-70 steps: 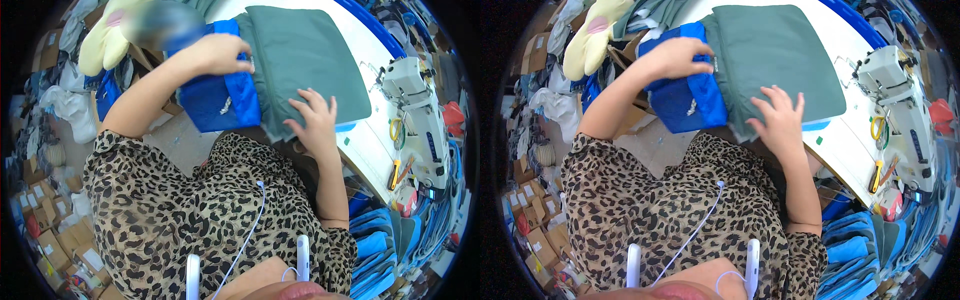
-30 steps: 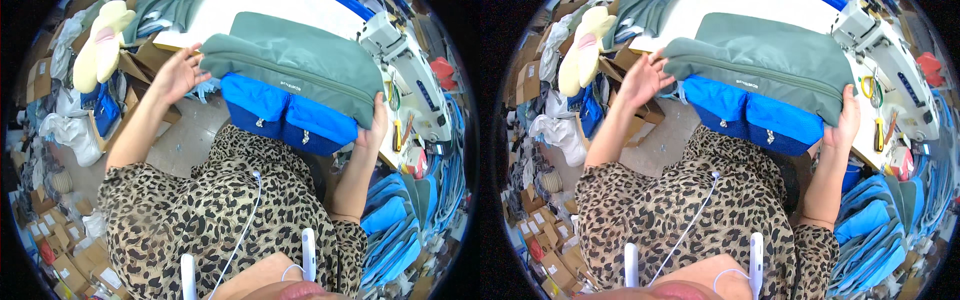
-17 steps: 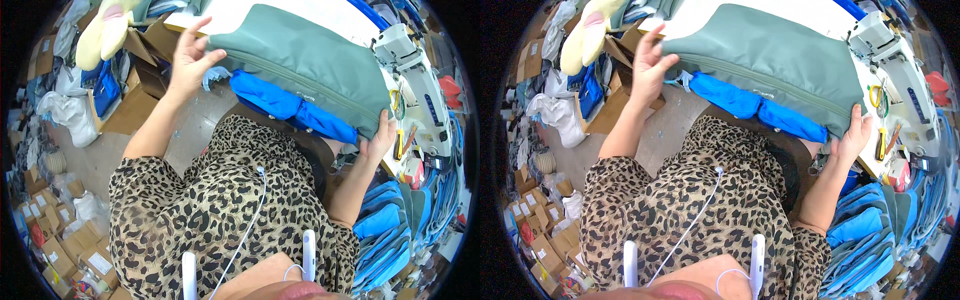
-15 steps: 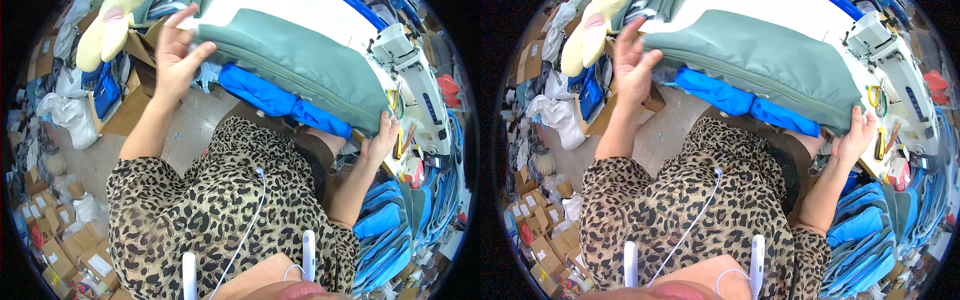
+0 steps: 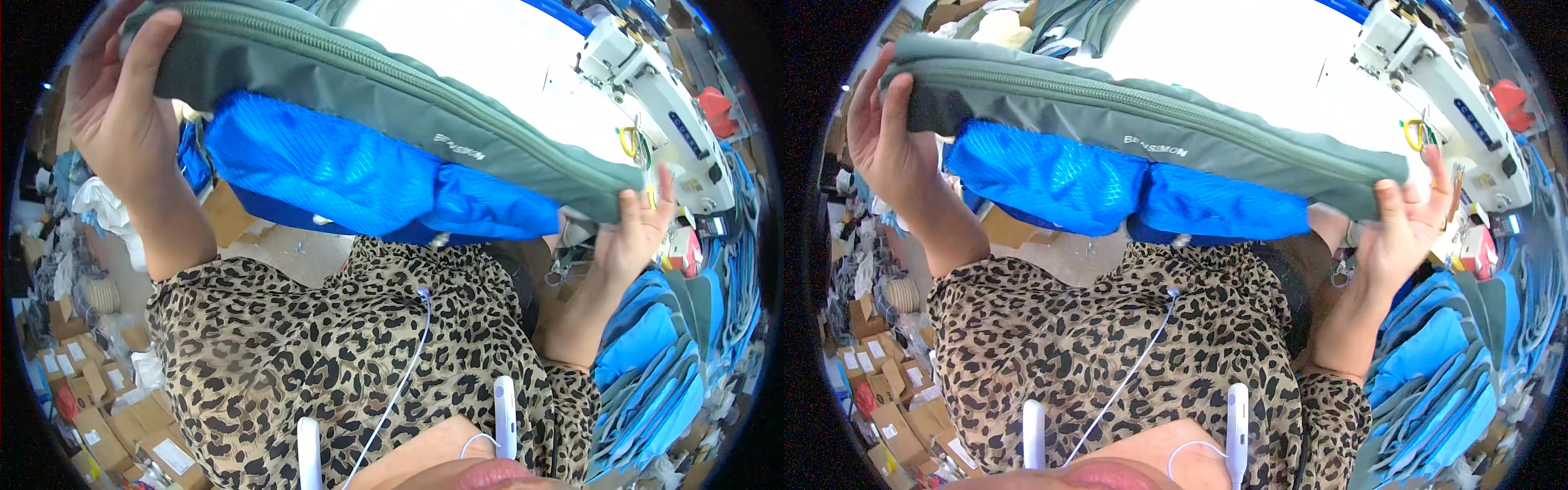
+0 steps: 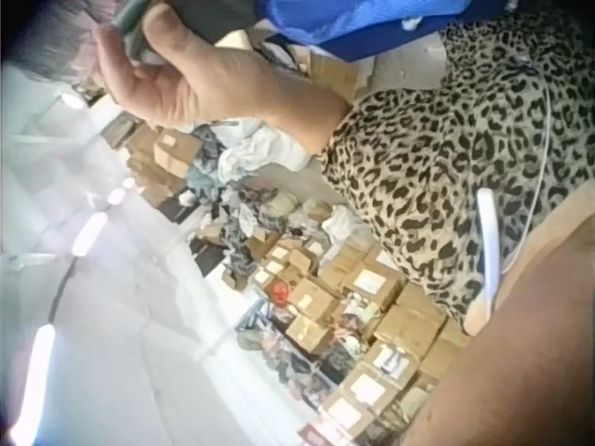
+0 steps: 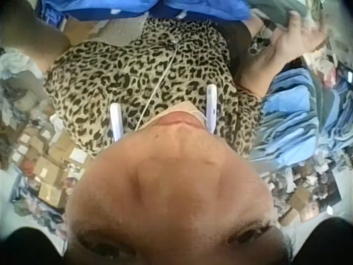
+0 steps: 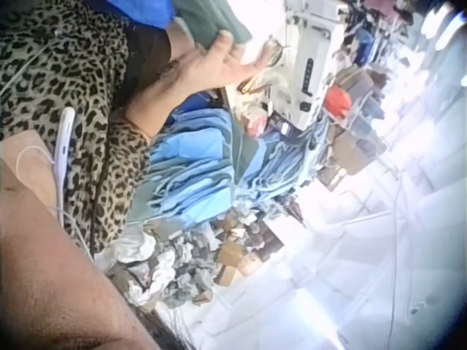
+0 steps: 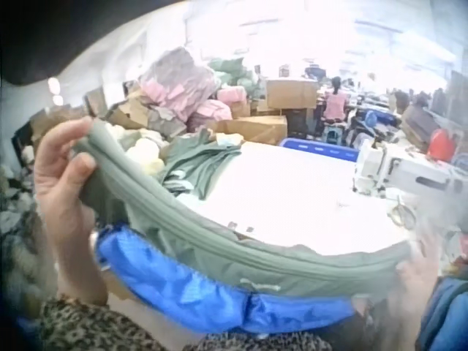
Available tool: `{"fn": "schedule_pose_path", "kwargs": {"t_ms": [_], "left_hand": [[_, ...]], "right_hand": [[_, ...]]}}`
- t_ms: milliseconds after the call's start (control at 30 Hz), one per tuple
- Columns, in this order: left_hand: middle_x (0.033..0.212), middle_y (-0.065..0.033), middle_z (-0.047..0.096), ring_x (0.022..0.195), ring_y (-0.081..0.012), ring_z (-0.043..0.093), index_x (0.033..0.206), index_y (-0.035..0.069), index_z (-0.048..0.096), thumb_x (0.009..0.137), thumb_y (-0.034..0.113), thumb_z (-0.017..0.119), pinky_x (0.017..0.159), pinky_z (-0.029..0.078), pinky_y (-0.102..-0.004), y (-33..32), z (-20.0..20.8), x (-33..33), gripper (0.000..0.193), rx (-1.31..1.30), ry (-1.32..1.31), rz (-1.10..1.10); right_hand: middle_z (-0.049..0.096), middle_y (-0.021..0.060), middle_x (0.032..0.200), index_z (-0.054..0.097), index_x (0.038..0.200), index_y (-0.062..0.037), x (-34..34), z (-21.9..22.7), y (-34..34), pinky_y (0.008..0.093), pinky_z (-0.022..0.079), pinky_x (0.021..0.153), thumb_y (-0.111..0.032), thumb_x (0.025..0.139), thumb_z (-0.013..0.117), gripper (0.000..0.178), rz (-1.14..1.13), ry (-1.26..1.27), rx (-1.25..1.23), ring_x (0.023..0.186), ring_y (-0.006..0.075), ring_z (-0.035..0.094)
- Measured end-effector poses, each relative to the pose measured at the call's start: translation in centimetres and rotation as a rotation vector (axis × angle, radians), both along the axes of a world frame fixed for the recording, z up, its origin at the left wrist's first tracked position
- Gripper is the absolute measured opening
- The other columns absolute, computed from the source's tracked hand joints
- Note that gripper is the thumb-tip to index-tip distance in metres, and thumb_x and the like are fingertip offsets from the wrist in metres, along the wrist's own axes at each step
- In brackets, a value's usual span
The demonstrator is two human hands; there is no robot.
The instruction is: The person sews fabric pieces using a sewing machine, unpicks stitches along the seam using a seam ripper, and then aligns the fabric layers to sew them together with the sewing machine.
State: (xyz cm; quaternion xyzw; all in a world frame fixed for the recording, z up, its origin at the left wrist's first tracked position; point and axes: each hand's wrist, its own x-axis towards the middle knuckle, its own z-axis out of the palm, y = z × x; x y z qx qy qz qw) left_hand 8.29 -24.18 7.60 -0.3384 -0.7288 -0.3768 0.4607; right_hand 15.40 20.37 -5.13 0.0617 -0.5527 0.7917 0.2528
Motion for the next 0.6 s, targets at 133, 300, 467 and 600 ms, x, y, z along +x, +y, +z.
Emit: {"fn": "schedule_pose_path", "kwargs": {"t_ms": [133,300,467,600], "left_hand": [[0.109,-0.0109,0.069,0.107,-0.017,0.061,0.116,-0.004,0.065,0.087,-0.003,0.064,0.096,0.045,-0.0286,2.6,-0.7,-0.6,0.029,0.047,-0.549,-0.158],[0.094,-0.0025,0.065,0.089,-0.0103,0.056,0.112,0.0,0.07,0.088,0.0,0.063,0.083,0.042,-0.0228,3.3,-1.8,-2.2,0.025,-0.281,-0.7,-0.339],[0.097,-0.003,0.062,0.093,-0.0122,0.056,0.116,0.0,0.067,0.086,0.0,0.065,0.088,0.04,-0.0245,2.6,1.8,-1.1,0.03,-0.528,-0.776,-0.243],[0.094,-0.0031,0.06,0.088,-0.0131,0.055,0.116,0.001,0.067,0.082,-0.001,0.067,0.084,0.042,-0.026,3.1,2.6,0.0,0.033,-0.602,-0.696,-0.136]], "right_hand": [[0.067,0.0119,0.108,0.054,0.124,0.0023,-1.9,-0.1,1.9,0.0282,0.049,0.089,0.002,0.088,0.067,0.039,-0.265,-0.01,0.212,0.099,0.0164,0.063],[0.068,0.0061,0.107,0.068,0.107,0.0023,-1.2,0.8,5.9,0.0218,0.046,0.086,-0.001,0.087,0.07,0.021,-0.036,-0.09,0.374,0.093,0.0103,0.062],[0.067,0.005,0.106,0.067,0.115,0.0029,0.7,5.7,4.5,0.0237,0.047,0.089,0.005,0.08,0.071,0.035,0.135,-0.168,0.713,0.095,0.0097,0.06],[0.064,0.0008,0.095,0.067,0.108,0.0013,1.1,7.5,4.6,0.0202,0.044,0.074,0.005,0.082,0.068,0.026,-0.063,-0.172,1.014,0.081,0.0063,0.057]]}}
